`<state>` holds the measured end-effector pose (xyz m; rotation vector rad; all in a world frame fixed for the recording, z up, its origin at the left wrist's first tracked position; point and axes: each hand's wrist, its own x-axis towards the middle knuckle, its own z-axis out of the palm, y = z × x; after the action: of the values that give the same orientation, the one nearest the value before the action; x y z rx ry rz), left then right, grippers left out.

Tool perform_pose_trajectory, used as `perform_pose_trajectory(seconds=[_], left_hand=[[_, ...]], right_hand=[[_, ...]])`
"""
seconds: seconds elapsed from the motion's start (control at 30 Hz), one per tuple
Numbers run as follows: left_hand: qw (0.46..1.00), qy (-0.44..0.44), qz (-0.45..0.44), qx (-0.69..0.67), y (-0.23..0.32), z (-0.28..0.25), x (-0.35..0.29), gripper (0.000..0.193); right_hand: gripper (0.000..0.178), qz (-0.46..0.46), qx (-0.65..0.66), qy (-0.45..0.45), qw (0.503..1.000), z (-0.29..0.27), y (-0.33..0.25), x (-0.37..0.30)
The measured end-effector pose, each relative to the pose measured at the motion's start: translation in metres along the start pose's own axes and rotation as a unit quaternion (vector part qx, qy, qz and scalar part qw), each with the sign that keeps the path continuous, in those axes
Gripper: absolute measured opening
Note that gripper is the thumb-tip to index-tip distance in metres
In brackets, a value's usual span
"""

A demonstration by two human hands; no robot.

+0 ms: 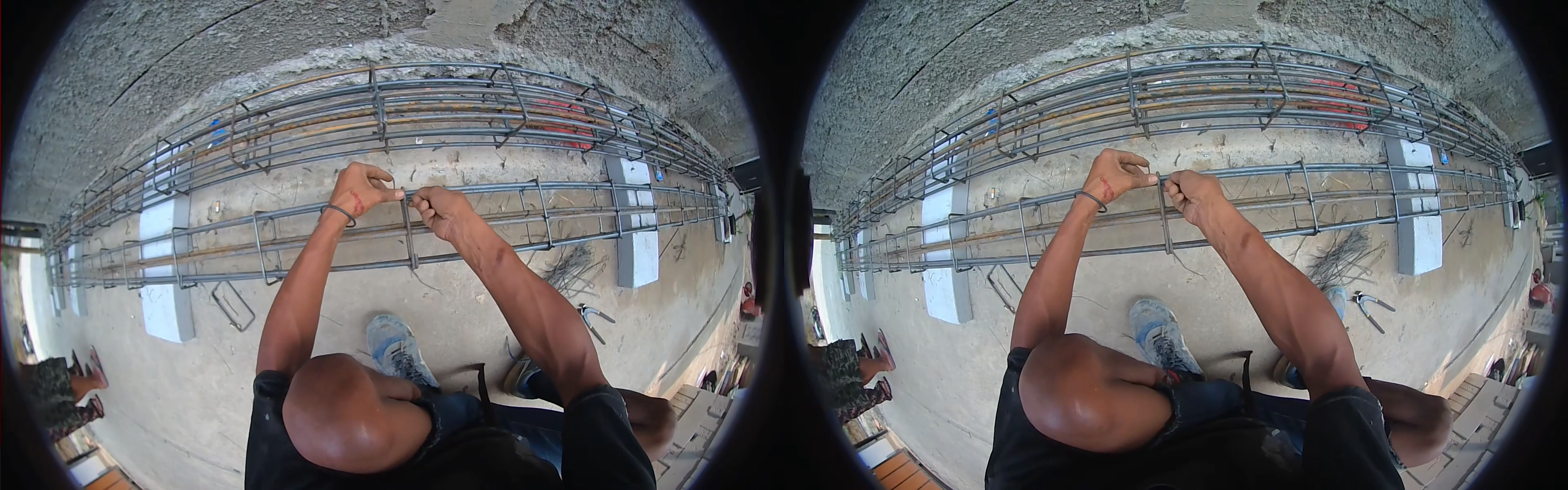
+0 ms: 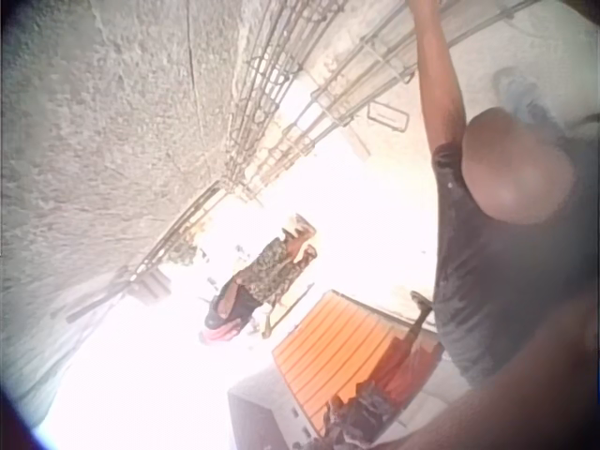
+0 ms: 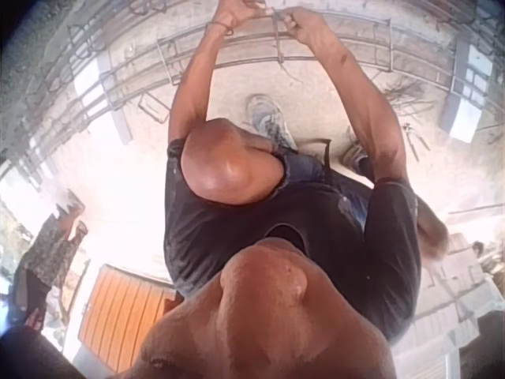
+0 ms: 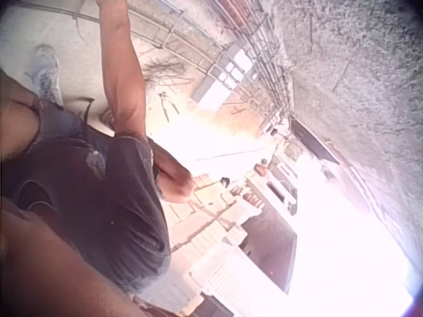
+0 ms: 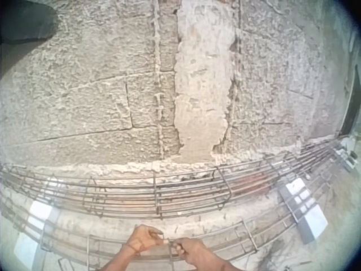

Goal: The person secures rebar together by hand and using a tool. They wrap thin wire around intersecting metal bars, twist the wire together by hand, and then use a pincer tool to tighten and cut the wire.

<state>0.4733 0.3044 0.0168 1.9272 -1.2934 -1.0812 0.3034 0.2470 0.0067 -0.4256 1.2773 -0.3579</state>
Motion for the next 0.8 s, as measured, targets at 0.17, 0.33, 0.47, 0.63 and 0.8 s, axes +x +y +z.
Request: perform_pose_trajectory(seconds=[0.17, 0.33, 0.47, 0.63, 0.8], left_hand=[[0.996, -0.057, -0.049, -0.053, -0.017, -0.009, 0.008, 0.037], [0.998, 0.063, 0.005, -0.025, -0.014, 0.013, 0.004, 0.025], [0.993, 0.116, -0.004, 0.002, -0.004, 0.022, -0.002, 0.020], [0.976, 0.207, -0.051, 0.034, 0.009, 0.036, 0.002, 0.014], [0.974, 0.210, -0.081, 0.040, 0.007, 0.038, 0.013, 0.013]], right_hand=[[0.007, 0.047, 0.114, -0.153, 0.980, -0.008, 0.005, 0.008], [0.013, -0.045, -0.046, -0.131, 0.989, -0.003, -0.002, -0.023], [0.016, -0.268, -0.417, -0.060, 0.866, 0.002, -0.010, -0.050], [0.018, -0.519, -0.616, -0.004, 0.592, -0.003, -0.015, -0.018], [0.021, -0.400, -0.646, -0.036, 0.649, 0.003, -0.031, -0.026]])
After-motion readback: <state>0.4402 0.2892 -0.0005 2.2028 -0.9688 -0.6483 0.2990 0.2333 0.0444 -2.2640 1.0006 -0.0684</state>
